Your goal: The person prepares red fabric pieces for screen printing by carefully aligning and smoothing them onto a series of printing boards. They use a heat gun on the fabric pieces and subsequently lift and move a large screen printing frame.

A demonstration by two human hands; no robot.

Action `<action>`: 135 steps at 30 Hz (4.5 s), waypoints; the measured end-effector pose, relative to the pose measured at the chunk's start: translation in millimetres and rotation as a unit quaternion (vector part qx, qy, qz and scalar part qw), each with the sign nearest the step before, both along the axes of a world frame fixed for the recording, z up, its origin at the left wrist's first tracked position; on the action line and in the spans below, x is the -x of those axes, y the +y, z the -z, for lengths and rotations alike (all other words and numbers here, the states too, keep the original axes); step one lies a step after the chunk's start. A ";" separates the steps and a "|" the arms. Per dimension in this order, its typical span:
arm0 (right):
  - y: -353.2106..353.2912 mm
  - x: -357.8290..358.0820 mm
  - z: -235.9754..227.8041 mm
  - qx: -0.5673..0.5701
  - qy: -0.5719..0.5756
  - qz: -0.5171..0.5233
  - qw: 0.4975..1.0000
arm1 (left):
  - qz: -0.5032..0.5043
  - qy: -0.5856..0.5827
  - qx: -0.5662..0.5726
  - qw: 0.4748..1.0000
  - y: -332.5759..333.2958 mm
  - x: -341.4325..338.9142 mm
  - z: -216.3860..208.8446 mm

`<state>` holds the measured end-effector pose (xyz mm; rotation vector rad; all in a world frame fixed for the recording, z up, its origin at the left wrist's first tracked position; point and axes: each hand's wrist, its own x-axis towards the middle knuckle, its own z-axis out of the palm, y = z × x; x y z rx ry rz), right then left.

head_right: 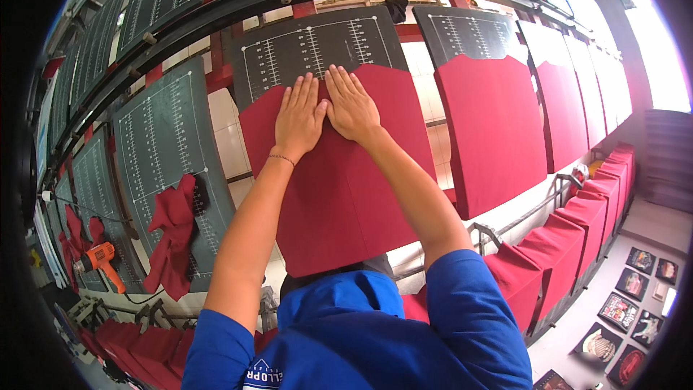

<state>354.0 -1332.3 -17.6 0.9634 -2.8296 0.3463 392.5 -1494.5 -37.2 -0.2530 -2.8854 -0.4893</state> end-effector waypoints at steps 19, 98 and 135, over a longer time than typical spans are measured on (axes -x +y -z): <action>38.8 -149.4 -8.1 0.038 -0.153 0.144 0.977 | -0.153 -0.116 0.005 0.981 -2.3 -167.8 -31.5; 87.6 -410.8 -18.0 0.146 -0.231 0.296 0.915 | -0.349 0.060 -0.107 0.929 -212.8 -401.7 -75.1; -407.1 -385.3 -200.8 0.735 -0.638 0.032 0.229 | -0.002 -0.357 -0.702 0.616 -370.3 -456.8 -96.9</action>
